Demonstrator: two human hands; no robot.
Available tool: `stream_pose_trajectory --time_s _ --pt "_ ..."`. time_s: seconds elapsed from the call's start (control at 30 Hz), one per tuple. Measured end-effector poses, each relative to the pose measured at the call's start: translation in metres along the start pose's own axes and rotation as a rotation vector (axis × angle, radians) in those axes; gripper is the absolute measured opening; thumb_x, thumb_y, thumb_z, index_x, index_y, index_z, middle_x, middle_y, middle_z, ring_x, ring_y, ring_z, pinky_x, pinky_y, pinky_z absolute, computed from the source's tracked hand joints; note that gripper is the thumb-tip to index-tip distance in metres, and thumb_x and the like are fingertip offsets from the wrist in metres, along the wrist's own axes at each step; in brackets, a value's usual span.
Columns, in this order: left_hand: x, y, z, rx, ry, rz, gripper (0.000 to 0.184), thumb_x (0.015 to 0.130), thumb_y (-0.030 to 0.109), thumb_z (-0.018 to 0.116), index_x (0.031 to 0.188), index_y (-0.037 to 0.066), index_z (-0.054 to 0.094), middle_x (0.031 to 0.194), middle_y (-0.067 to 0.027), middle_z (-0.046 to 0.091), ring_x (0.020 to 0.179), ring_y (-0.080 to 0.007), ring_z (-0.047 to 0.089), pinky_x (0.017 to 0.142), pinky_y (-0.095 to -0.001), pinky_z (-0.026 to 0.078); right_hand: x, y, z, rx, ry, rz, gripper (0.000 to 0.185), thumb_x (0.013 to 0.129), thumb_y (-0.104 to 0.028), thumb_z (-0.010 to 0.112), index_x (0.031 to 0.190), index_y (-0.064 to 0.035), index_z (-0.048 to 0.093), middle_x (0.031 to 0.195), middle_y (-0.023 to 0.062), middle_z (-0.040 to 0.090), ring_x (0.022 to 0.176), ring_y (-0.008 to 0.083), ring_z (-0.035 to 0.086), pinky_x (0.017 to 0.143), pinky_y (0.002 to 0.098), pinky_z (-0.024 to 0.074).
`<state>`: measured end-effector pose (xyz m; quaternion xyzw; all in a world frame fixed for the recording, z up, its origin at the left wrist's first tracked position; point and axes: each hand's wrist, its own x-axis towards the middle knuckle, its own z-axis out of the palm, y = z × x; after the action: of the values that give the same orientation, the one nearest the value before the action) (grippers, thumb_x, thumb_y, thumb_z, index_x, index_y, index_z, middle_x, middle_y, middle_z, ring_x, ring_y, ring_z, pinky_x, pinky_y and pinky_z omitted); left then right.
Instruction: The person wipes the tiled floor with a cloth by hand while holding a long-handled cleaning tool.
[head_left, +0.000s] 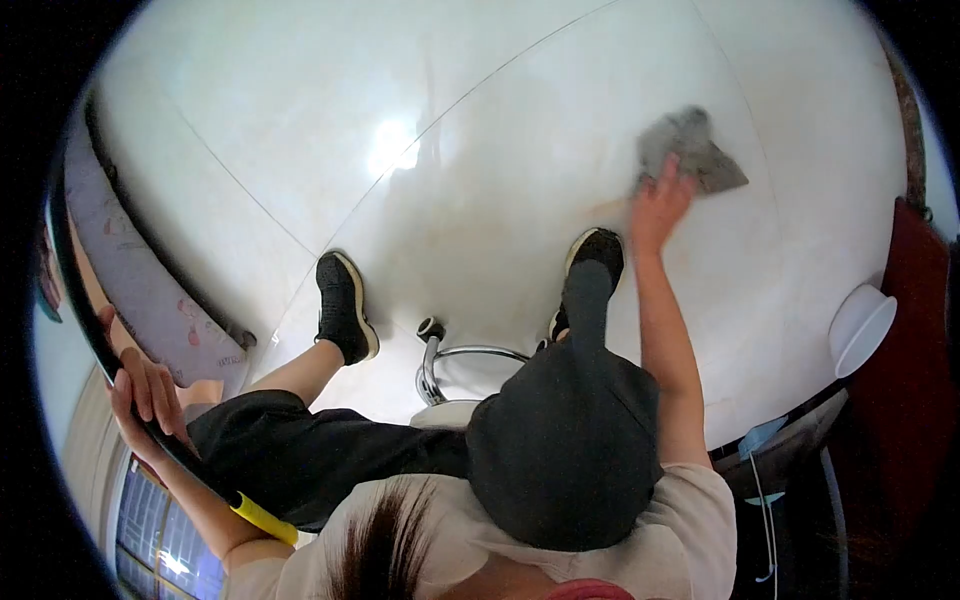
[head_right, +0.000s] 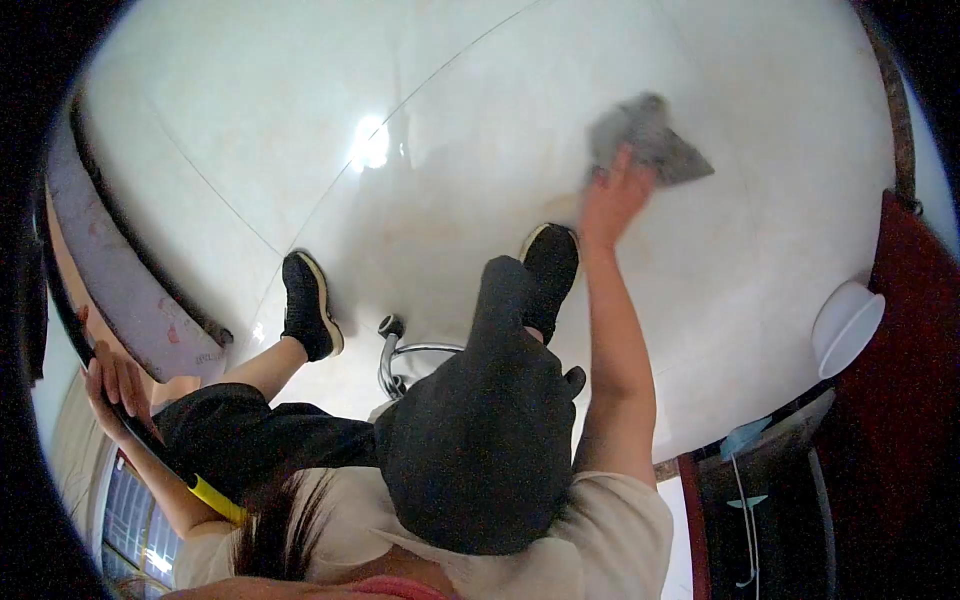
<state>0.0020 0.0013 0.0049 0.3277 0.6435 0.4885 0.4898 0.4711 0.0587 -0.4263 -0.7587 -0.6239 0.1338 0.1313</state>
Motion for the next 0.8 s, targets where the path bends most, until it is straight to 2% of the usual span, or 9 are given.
stream_pose_trajectory --time_s 0.13,0.2,0.33,0.43,0.47,0.57,0.63,0.73,0.8 --pt "0.002 -0.002 0.003 -0.063 -0.051 -0.025 0.052 0.093 0.007 0.042 0.139 0.003 0.018 0.054 0.0016 0.036 0.033 -0.0057 0.029 0.035 -0.0173 0.033 0.025 -0.111 0.03 0.037 -0.001 -0.414 0.035 0.084 -0.016 0.053 0.119 -0.0138 0.052 0.112 0.0215 0.052 0.11 0.0335 0.047 0.096 0.0495 0.0315" --pt "0.001 0.002 0.006 -0.072 -0.06 -0.026 0.051 0.093 0.006 0.041 0.138 0.003 0.018 0.054 0.0016 0.036 0.033 -0.0059 0.03 0.035 -0.0173 0.033 0.049 -0.171 0.044 0.236 -0.077 -0.623 0.041 0.08 -0.009 0.053 0.12 -0.0174 0.054 0.12 0.0171 0.051 0.118 0.0291 0.043 0.097 0.0478 0.032" --pt "0.004 0.004 0.012 -0.065 -0.067 0.002 0.052 0.093 0.007 0.042 0.138 0.003 0.018 0.054 0.0016 0.037 0.033 -0.0056 0.031 0.034 -0.0178 0.033 0.11 -0.232 0.057 0.584 -0.087 -0.547 0.048 0.075 0.0 0.052 0.121 -0.0141 0.054 0.119 0.015 0.053 0.117 0.0302 0.044 0.099 0.04 0.0343" --pt "-0.002 0.004 0.011 -0.031 -0.055 0.026 0.054 0.093 0.009 0.043 0.138 0.002 0.015 0.052 0.0015 0.037 0.032 -0.0059 0.033 0.032 -0.0188 0.034 0.147 -0.191 0.022 0.82 0.156 -0.492 0.046 0.072 0.003 0.051 0.117 -0.0048 0.054 0.117 0.0177 0.053 0.112 0.0331 0.046 0.097 0.0392 0.0359" --pt "-0.005 0.005 0.006 -0.019 -0.027 0.026 0.053 0.093 0.009 0.043 0.138 0.002 0.015 0.052 0.0014 0.037 0.031 -0.0063 0.033 0.031 -0.0189 0.034 0.156 -0.168 0.002 0.83 0.134 -0.335 0.047 0.078 0.002 0.051 0.124 -0.0066 0.05 0.122 0.0107 0.053 0.116 0.0255 0.046 0.101 0.0324 0.0323" --pt "-0.004 -0.001 -0.001 -0.028 0.006 0.018 0.053 0.093 0.007 0.04 0.139 0.002 0.013 0.052 0.0005 0.038 0.031 -0.0073 0.034 0.029 -0.0187 0.035 0.184 -0.08 -0.033 0.476 0.331 -0.291 0.045 0.08 -0.002 0.053 0.124 -0.0073 0.048 0.123 0.0107 0.051 0.118 0.0276 0.043 0.1 0.0363 0.0332" --pt "-0.001 -0.001 -0.005 -0.059 -0.015 0.018 0.055 0.093 0.007 0.041 0.139 0.002 0.012 0.053 0.0 0.039 0.031 -0.0075 0.034 0.029 -0.0188 0.035 0.202 -0.023 -0.027 0.318 0.273 -0.129 0.045 0.082 -0.012 0.056 0.126 -0.009 0.046 0.121 0.0203 0.049 0.114 0.036 0.043 0.098 0.0408 0.0335" --pt "-0.001 0.001 -0.008 -0.075 -0.008 0.017 0.056 0.092 0.006 0.041 0.14 0.003 0.012 0.053 -0.0007 0.038 0.031 -0.0079 0.034 0.028 -0.0194 0.035 0.212 -0.001 0.008 -0.172 0.233 -0.032 0.045 0.084 -0.021 0.056 0.127 -0.0099 0.046 0.125 0.0221 0.046 0.118 0.0357 0.041 0.097 0.0427 0.0335" --pt "-0.001 0.0 -0.009 -0.106 -0.014 0.007 0.056 0.092 0.006 0.041 0.14 0.003 0.012 0.053 -0.0009 0.038 0.031 -0.0082 0.034 0.028 -0.0198 0.035 0.236 -0.007 0.042 -0.164 0.318 -0.135 0.045 0.085 -0.027 0.053 0.126 -0.0102 0.047 0.125 0.021 0.048 0.117 0.0354 0.044 0.095 0.0472 0.0341"
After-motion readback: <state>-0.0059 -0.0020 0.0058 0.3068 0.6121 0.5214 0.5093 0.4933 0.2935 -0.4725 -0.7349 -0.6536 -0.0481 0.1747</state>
